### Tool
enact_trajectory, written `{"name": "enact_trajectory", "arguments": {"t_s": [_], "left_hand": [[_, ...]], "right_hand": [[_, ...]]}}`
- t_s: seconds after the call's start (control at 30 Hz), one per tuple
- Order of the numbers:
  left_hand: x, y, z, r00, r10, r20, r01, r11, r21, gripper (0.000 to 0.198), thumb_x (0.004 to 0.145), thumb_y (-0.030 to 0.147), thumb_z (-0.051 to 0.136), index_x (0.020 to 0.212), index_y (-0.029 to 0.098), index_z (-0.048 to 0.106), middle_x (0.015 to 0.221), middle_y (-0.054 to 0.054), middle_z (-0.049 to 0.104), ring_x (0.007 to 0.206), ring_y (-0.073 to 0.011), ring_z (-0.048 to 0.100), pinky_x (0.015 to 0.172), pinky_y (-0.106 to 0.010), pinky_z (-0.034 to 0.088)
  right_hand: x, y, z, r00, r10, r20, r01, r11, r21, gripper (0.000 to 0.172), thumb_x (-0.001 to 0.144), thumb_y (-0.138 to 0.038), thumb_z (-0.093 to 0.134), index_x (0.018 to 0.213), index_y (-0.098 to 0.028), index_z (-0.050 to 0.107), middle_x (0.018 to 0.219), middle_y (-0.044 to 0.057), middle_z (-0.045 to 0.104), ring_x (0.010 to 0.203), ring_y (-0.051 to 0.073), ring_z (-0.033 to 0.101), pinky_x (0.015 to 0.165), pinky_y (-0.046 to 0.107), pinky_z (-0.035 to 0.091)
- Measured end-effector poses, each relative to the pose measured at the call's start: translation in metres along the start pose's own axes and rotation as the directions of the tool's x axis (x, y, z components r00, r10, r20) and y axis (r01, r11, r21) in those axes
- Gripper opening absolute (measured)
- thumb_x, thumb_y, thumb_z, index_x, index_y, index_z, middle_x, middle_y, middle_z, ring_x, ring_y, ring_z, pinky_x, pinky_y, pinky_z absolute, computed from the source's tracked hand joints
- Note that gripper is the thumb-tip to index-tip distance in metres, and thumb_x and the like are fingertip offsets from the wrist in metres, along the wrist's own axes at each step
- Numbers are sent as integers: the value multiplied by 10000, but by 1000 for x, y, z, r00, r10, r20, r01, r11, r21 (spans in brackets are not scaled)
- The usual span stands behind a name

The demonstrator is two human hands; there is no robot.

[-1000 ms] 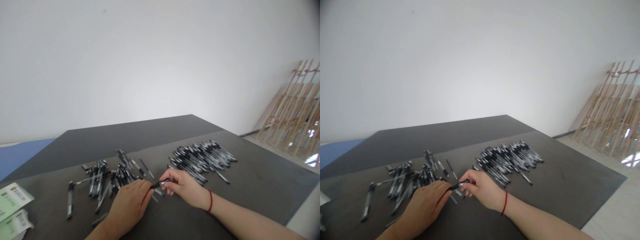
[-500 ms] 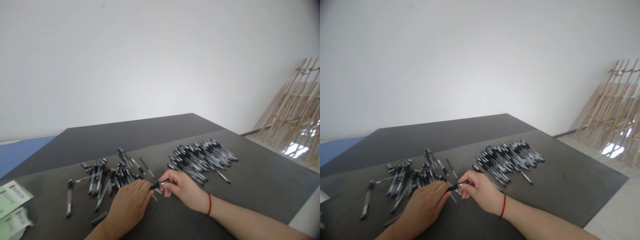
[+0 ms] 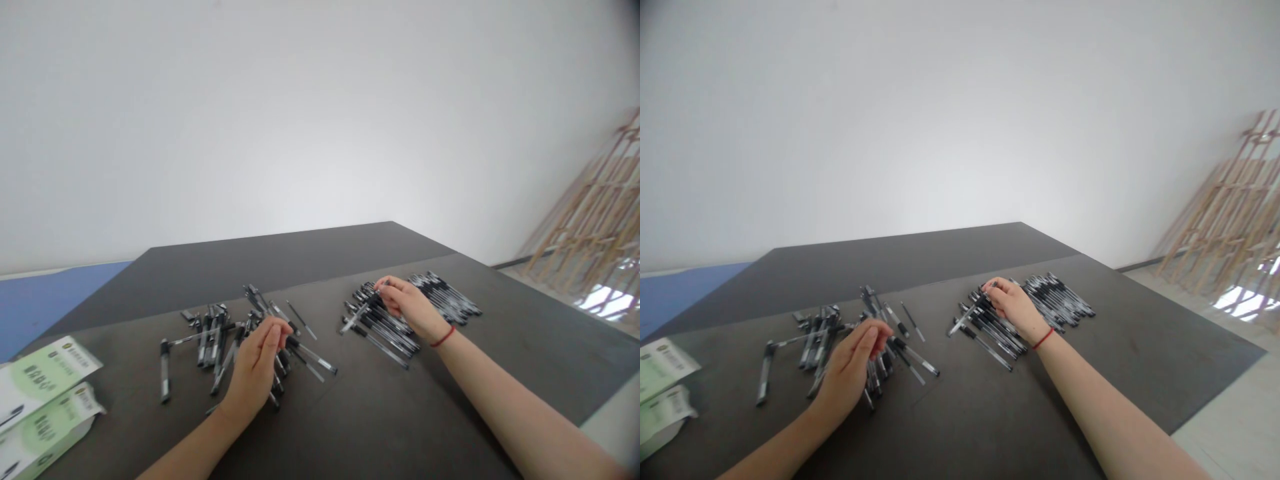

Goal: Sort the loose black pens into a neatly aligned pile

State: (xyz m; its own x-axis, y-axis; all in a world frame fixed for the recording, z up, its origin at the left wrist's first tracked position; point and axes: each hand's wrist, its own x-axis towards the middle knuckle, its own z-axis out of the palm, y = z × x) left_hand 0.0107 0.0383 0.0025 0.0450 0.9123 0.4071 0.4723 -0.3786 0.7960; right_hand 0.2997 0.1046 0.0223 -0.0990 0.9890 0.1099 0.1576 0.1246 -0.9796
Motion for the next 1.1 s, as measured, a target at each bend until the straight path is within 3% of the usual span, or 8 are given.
{"name": "enact_trajectory", "arguments": {"t_s": [0.13, 0.23, 0.33, 0.47, 0.57, 0.77, 0.97, 1.1], "left_hand": [[-7, 8, 3, 956, 151, 252, -193, 969, 151, 326, 944, 311, 294, 768, 197, 544, 627, 19, 525, 591, -135, 508, 585, -238, 374], [-11, 14, 5, 824, 294, 485, -448, 862, 237, 296, 931, 247, 313, 753, 193, 542, 696, -6, 589, 659, -144, 549, 627, -245, 374], [-13, 20, 7, 716, 329, 616, -592, 753, 287, 237, 915, 224, 365, 765, 194, 547, 716, -7, 609, 666, -147, 560, 607, -245, 360], [-14, 22, 9, 662, 329, 673, -668, 667, 330, 214, 908, 211, 395, 745, 193, 533, 725, -5, 608, 664, -147, 556, 593, -247, 344], [-14, 20, 9, 650, 324, 688, -682, 648, 339, 213, 912, 221, 399, 738, 195, 519, 725, -1, 603, 660, -147, 551, 585, -251, 335], [-14, 16, 12, 652, 338, 679, -684, 647, 335, 197, 903, 227, 414, 727, 200, 497, 709, 13, 598, 656, -148, 553, 578, -260, 328], [-14, 16, 12, 692, 353, 630, -643, 698, 315, 173, 891, 217, 417, 753, 196, 520, 736, 3, 626, 674, -154, 567, 593, -262, 327], [-14, 14, 12, 791, 294, 537, -503, 811, 297, 174, 876, 198, 428, 733, 197, 528, 705, 5, 619, 656, -147, 562, 598, -247, 324]], "right_hand": [[-2, 3, 5, 982, 113, 154, -101, 991, -82, 274, 789, -457, 511, 738, -191, 465, 522, -100, 224, 421, 67, 189, 407, 217, 134], [-5, 4, 16, 967, 86, 241, 7, 933, -361, 321, 819, -450, 485, 643, -190, 420, 507, -86, 276, 444, 74, 261, 435, 218, 194], [-3, 2, 29, 952, -26, 305, 203, 800, -565, 342, 845, -408, 476, 598, -182, 401, 531, -63, 350, 508, 87, 341, 496, 222, 262], [2, -3, 47, 933, -55, 355, 335, 488, -806, 282, 872, -358, 461, 656, -179, 480, 605, -22, 519, 577, 110, 465, 544, 228, 302], [6, -5, 56, 930, -4, 368, 353, 294, -888, 165, 845, -322, 508, 785, -177, 557, 743, 36, 636, 681, 155, 572, 578, 239, 329], [5, -14, 69, 943, -9, 332, 329, 161, -930, 207, 827, -221, 518, 1009, -124, 533, 970, 161, 649, 860, 243, 625, 665, 273, 386], [-30, -28, 103, 873, 19, 487, 467, 259, -846, 182, 865, -335, 468, 907, -183, 560, 853, 73, 679, 802, 223, 642, 631, 272, 384], [-40, -24, 117, 878, 59, 474, 441, 284, -852, 170, 832, -281, 479, 897, -155, 573, 788, 99, 678, 728, 231, 640, 581, 278, 356]]}}
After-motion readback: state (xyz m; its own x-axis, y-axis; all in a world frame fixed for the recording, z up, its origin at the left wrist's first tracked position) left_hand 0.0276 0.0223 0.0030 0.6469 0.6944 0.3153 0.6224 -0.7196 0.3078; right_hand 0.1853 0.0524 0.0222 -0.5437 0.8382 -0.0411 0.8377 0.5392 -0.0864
